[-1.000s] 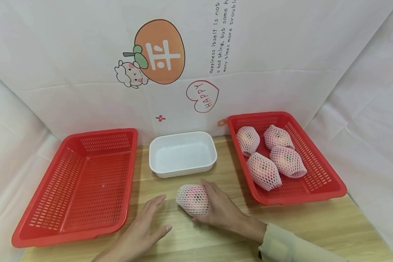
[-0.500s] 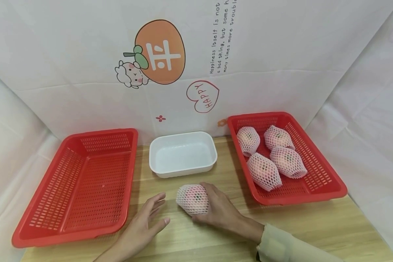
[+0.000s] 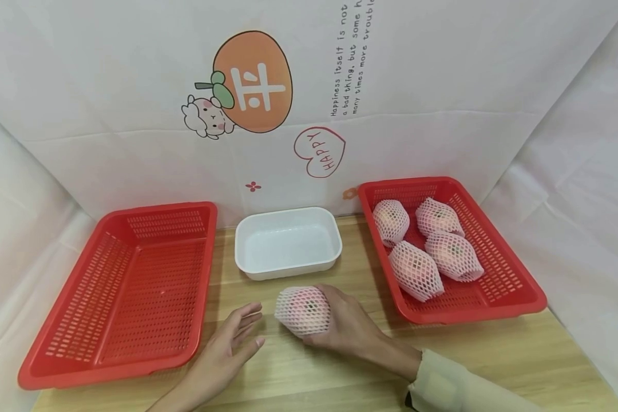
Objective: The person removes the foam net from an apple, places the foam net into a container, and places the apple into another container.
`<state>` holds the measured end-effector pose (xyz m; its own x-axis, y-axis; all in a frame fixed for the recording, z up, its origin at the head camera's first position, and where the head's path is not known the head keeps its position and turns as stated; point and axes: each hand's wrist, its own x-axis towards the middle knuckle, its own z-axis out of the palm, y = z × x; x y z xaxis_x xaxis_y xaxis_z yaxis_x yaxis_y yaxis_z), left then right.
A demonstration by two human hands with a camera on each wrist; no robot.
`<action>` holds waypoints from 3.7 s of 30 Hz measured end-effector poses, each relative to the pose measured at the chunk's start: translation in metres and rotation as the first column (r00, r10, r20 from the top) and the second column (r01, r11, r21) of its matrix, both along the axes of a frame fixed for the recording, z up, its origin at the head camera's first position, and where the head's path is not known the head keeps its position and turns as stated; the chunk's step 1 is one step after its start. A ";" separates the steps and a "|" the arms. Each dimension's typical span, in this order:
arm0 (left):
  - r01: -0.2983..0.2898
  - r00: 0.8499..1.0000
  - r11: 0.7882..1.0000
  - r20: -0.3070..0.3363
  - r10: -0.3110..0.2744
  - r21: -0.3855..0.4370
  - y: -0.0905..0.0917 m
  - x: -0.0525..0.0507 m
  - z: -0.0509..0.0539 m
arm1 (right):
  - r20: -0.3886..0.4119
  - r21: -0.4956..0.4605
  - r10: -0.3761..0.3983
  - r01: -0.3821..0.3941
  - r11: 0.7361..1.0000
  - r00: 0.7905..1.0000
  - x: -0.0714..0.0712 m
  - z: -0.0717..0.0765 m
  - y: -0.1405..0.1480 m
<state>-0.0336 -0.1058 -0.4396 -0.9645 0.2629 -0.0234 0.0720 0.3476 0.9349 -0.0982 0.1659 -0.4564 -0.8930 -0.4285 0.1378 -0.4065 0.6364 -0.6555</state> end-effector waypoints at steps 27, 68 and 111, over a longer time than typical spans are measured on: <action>-0.068 0.992 0.959 -0.080 0.093 0.275 0.004 -0.003 0.006 | -0.190 0.018 0.200 -0.200 0.980 0.961 0.021 0.034 -0.009; 0.050 0.999 0.965 -0.018 -0.047 0.259 0.004 -0.002 0.010 | -0.203 0.036 0.277 -0.276 0.960 0.939 0.025 0.037 -0.016; 0.074 0.993 0.980 -0.104 -0.055 0.184 0.003 -0.004 0.005 | -0.196 0.005 0.310 -0.315 0.949 0.930 0.024 0.041 -0.029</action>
<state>-0.0381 -0.1029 -0.4350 -0.9406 0.3156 0.1255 0.1826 0.1583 0.9703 -0.0742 0.1374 -0.4155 -0.6698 -0.6754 0.3085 -0.7019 0.4405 -0.5597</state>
